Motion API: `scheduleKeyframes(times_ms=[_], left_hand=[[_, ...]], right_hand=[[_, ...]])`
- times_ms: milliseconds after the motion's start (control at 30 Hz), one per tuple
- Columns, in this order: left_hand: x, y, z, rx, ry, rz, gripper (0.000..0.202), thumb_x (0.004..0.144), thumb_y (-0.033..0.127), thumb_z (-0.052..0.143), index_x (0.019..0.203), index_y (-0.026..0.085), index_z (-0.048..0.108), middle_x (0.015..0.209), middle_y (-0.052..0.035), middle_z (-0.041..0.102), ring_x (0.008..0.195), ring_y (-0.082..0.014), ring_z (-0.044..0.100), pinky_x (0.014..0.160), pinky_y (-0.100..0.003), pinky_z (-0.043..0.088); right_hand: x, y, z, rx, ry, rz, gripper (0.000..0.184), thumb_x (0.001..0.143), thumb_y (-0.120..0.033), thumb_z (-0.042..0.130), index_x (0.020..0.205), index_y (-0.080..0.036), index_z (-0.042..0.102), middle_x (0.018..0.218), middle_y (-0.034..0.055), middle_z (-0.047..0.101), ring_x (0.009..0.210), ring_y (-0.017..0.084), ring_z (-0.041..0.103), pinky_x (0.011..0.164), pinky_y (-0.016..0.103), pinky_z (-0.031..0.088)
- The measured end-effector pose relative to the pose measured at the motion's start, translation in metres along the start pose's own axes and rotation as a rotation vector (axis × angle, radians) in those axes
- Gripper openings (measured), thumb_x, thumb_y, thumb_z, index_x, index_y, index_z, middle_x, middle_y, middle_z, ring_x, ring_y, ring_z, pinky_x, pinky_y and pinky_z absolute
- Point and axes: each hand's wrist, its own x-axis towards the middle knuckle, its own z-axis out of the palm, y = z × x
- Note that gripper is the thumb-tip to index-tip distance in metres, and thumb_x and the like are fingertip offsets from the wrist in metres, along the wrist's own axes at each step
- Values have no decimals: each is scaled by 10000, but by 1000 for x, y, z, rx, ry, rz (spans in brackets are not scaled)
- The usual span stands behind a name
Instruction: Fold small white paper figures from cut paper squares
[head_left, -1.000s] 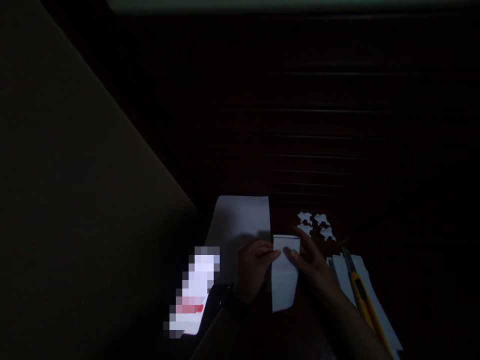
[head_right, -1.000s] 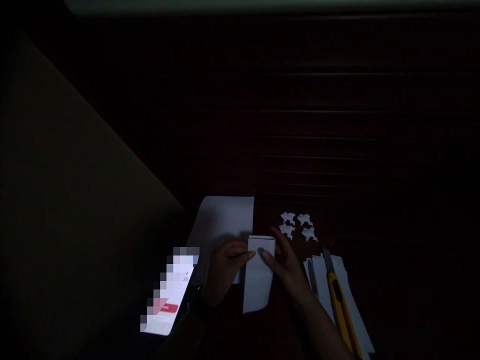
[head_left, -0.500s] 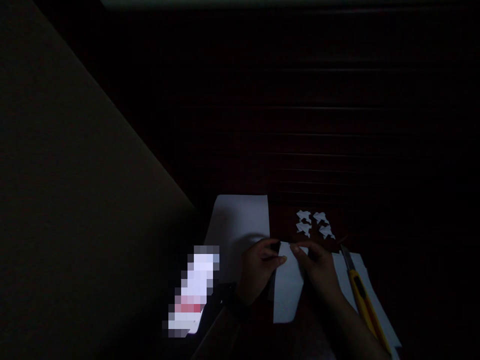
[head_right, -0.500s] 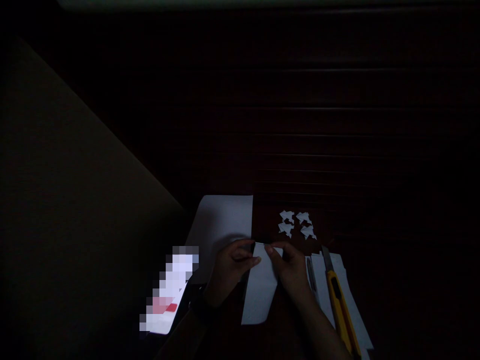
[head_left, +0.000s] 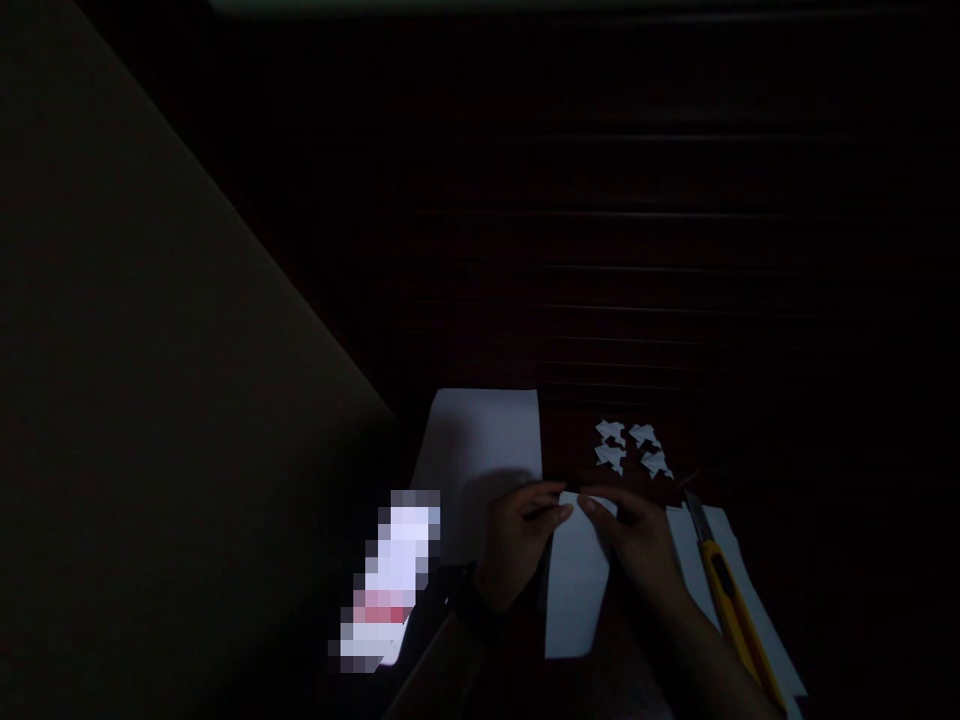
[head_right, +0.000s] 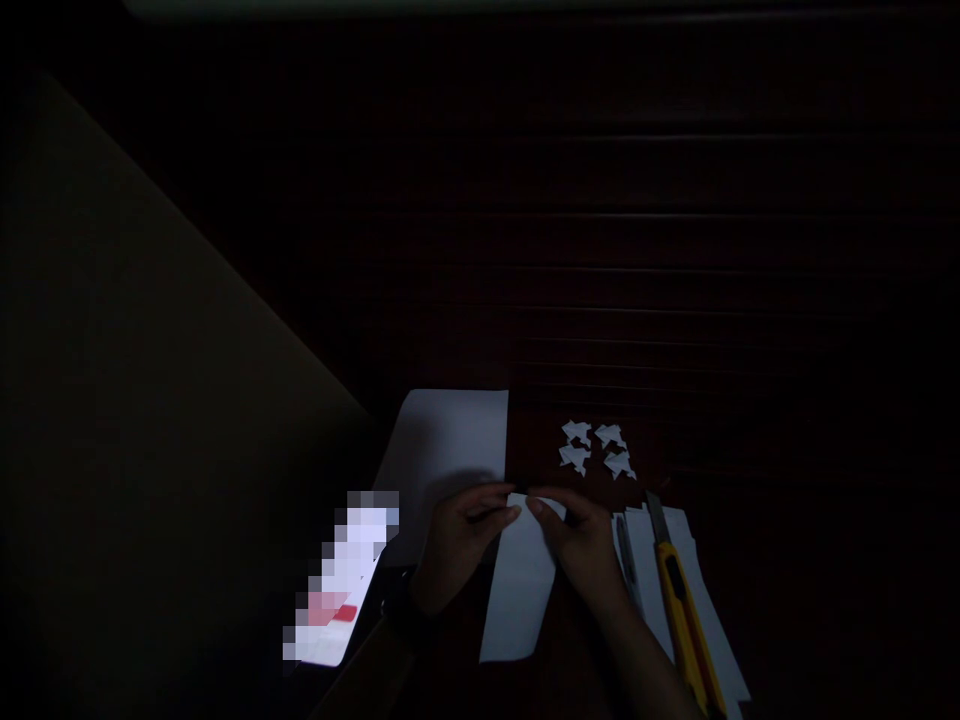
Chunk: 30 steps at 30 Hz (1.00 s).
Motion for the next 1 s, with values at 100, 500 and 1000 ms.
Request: scheduleKeyframes(times_ms=[100,500,1000], left_hand=[[0,-2,-1,-25,-19,-10,284,695,297,672,957,187,684,783,-53,700,736,-198,651,660,-265,512],[1,-5,1,-5,4,-13,244,693,337,677,875,175,692,778,-58,698,732,-194,649,638,-249,501],[2,-6,-1,-17,-23,-12,200,708,299,668,859,167,678,748,-50,689,711,-181,638,631,-238,487]], right_hand=[[0,-1,-1,24,-30,7,187,749,-345,635,874,-229,713,911,45,716,873,245,644,796,370,487],[0,-2,1,-26,-44,-27,166,736,-345,653,844,-244,728,856,37,729,805,243,666,742,354,521],[0,-1,1,-6,-74,-54,144,753,-317,647,861,-259,724,870,28,724,804,230,658,714,328,512]])
